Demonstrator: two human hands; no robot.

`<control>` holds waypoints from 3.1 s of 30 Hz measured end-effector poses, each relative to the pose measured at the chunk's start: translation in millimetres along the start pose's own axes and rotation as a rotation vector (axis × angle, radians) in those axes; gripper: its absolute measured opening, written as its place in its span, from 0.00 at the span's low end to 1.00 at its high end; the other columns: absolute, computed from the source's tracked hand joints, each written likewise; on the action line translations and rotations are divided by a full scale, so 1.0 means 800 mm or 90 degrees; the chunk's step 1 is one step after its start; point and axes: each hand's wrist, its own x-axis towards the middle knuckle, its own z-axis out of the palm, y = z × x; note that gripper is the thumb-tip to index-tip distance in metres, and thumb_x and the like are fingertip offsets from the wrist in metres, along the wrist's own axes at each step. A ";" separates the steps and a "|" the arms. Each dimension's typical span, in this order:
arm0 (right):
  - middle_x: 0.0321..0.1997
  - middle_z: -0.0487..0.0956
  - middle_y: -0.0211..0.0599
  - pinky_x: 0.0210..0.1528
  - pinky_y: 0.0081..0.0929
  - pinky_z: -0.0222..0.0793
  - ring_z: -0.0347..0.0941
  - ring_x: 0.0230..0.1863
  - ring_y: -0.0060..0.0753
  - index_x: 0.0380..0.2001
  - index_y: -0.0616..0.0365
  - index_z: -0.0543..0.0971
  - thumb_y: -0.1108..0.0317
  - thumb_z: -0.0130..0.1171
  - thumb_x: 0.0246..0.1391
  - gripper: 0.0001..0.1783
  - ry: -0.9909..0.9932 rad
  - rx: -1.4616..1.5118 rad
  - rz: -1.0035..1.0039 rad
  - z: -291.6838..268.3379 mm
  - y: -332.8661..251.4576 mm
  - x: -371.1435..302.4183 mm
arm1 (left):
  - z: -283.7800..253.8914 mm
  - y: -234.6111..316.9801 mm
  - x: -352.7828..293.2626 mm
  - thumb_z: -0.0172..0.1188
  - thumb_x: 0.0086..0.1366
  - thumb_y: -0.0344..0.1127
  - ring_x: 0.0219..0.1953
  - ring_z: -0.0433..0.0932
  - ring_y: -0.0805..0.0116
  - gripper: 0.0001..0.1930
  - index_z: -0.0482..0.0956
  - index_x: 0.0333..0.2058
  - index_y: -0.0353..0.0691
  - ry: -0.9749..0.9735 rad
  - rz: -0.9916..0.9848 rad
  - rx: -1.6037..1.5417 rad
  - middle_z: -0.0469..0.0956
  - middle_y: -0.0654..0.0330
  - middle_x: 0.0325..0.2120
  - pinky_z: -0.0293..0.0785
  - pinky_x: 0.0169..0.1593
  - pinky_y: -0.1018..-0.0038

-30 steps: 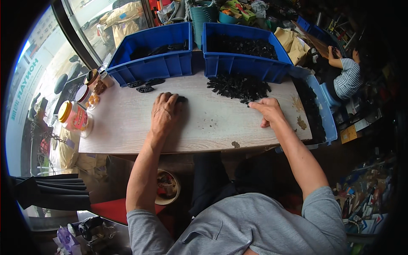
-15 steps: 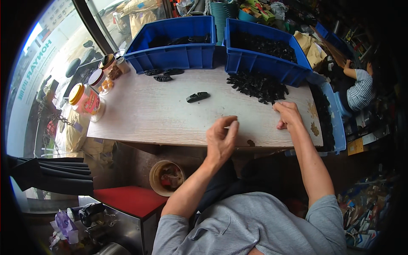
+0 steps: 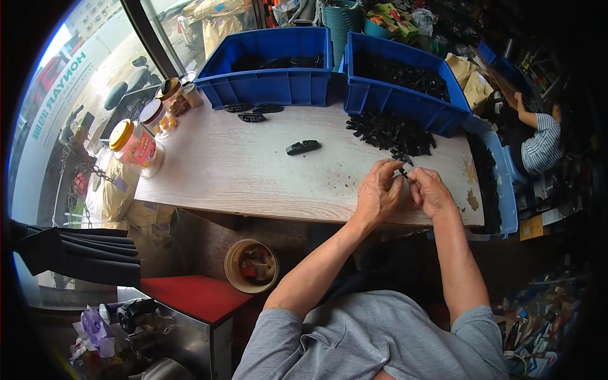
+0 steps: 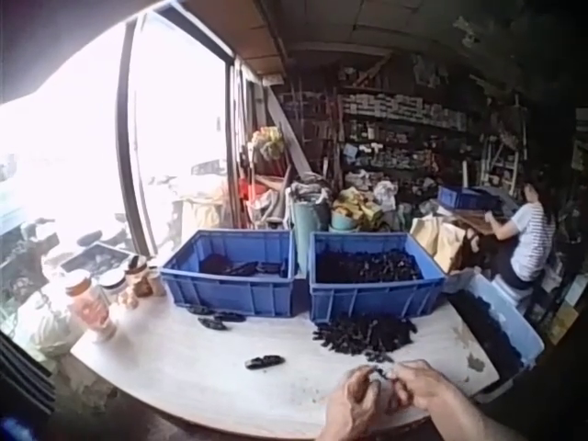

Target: The person is manually assembling small black plastic components at a workbench.

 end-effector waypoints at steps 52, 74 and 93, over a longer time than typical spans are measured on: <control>0.11 0.68 0.27 0.21 0.32 0.80 0.74 0.16 0.25 0.33 0.53 0.77 0.64 0.62 0.56 0.07 -0.012 0.151 -0.108 0.033 0.022 -0.018 | -0.169 -0.014 0.011 0.63 0.56 0.31 0.43 0.74 0.54 0.11 0.75 0.38 0.39 0.108 0.089 0.723 0.79 0.56 0.34 0.70 0.45 0.64; 0.24 0.78 0.22 0.28 0.13 0.65 0.70 0.23 0.12 0.33 0.55 0.82 0.68 0.68 0.53 0.06 -0.059 0.247 -0.188 0.045 0.036 -0.014 | -0.041 0.017 -0.027 0.62 0.63 0.28 0.23 0.76 0.82 0.10 0.76 0.43 0.36 -0.064 -0.261 -0.345 0.80 0.65 0.26 0.72 0.25 0.84; 0.18 0.73 0.23 0.24 0.15 0.66 0.65 0.17 0.14 0.30 0.57 0.79 0.62 0.67 0.52 0.11 -0.042 0.130 -0.115 0.050 0.014 -0.027 | -0.041 0.033 -0.021 0.61 0.64 0.30 0.21 0.77 0.77 0.06 0.78 0.33 0.32 0.049 -0.375 -0.386 0.79 0.60 0.23 0.76 0.26 0.81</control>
